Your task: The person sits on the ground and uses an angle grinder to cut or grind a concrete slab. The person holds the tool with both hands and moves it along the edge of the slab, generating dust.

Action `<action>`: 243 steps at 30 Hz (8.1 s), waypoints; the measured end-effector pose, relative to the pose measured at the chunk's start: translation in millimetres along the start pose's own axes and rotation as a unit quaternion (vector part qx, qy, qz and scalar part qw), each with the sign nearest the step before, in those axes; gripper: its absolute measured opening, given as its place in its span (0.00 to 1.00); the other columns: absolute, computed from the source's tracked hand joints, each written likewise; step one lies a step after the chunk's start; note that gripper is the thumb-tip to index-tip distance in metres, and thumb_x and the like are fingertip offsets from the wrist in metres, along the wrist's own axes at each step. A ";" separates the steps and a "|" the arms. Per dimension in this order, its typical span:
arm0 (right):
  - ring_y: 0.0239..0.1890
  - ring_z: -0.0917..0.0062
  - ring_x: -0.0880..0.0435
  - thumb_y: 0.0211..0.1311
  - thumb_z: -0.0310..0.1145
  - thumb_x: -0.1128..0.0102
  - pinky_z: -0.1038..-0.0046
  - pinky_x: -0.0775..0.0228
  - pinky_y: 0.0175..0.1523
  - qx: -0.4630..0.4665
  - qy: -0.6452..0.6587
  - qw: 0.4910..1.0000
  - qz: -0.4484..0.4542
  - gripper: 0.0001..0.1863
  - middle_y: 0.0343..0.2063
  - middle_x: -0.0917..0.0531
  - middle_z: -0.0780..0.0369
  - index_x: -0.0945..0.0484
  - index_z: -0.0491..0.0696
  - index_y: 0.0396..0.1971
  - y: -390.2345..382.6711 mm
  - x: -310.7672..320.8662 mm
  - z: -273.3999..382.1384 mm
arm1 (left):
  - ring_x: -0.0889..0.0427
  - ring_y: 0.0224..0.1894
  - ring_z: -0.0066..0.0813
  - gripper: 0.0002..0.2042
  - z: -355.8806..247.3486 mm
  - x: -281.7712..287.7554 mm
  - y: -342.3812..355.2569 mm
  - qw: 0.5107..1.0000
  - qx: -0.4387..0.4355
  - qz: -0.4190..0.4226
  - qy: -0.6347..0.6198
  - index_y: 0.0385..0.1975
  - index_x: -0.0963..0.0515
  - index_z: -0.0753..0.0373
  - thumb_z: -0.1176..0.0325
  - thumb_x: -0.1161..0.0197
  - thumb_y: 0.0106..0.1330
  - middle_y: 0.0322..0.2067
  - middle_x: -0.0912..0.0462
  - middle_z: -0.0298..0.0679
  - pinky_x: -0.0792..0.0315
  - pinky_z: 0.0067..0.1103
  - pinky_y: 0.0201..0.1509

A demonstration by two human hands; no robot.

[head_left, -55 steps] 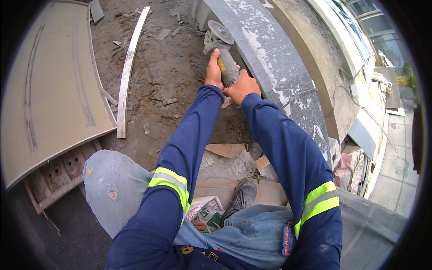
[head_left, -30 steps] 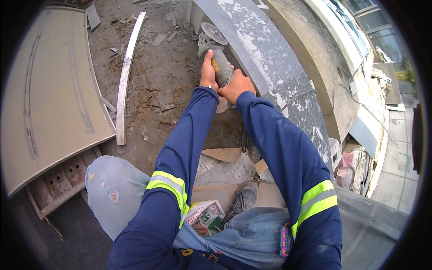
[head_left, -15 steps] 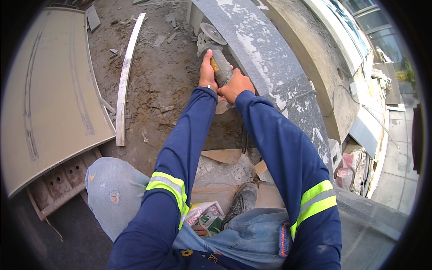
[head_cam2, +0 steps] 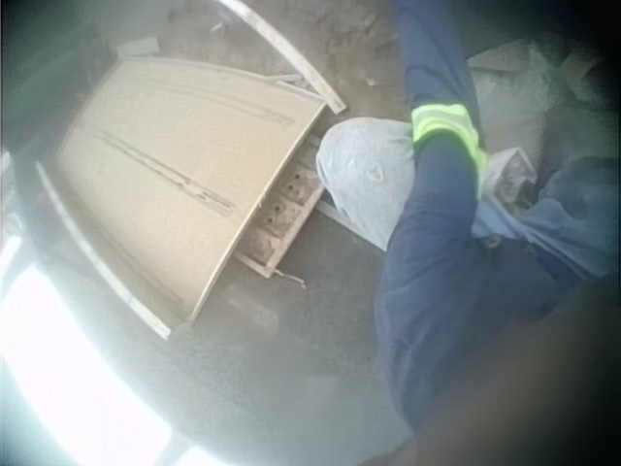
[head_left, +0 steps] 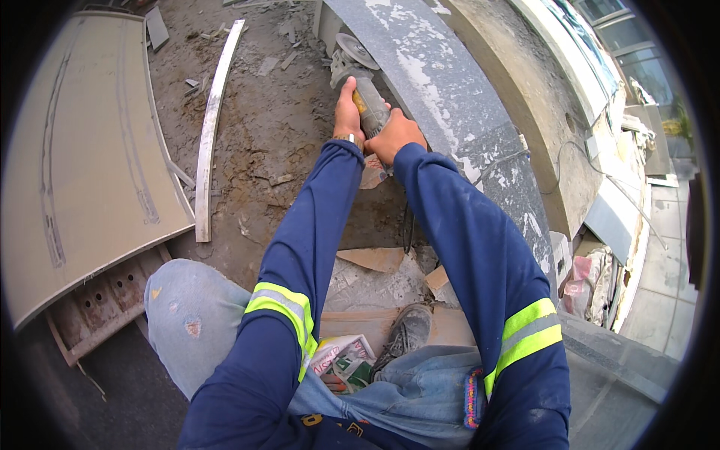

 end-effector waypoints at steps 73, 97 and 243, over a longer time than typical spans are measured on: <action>0.54 0.58 0.18 0.41 0.48 0.26 0.64 0.26 0.60 0.006 0.018 1.000 0.003 0.48 0.51 0.18 0.48 0.35 0.43 0.64 7.1 2.2 -2.7 | 0.16 0.30 0.44 0.26 -1.5 -2.4 7.2 1.000 0.002 -0.003 0.007 0.45 0.27 0.66 0.44 0.44 0.68 0.30 0.19 0.49 0.18 0.38 0.37; 0.51 0.58 0.17 0.40 0.50 0.24 0.63 0.24 0.57 0.015 -0.007 1.000 0.013 0.47 0.49 0.17 0.49 0.33 0.43 0.60 -11.6 -3.6 -16.2 | 0.17 0.33 0.45 0.28 12.9 2.4 -13.5 1.000 -0.007 0.018 0.004 0.43 0.27 0.67 0.42 0.47 0.69 0.30 0.20 0.49 0.19 0.38 0.40; 0.48 0.54 0.16 0.40 0.42 0.24 0.62 0.24 0.56 0.029 0.037 0.999 0.020 0.43 0.44 0.17 0.44 0.33 0.37 0.55 -45.0 -3.2 -31.5 | 0.16 0.32 0.42 0.26 26.7 -0.9 -51.5 0.999 0.024 0.028 -0.011 0.42 0.26 0.64 0.42 0.47 0.70 0.30 0.20 0.47 0.19 0.37 0.37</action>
Point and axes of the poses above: each hand's wrist, its own y-axis towards the middle knuckle, its own x-axis out of the back of the hand, z = x × y, the point moved 5 cm from there along y, towards the middle knuckle
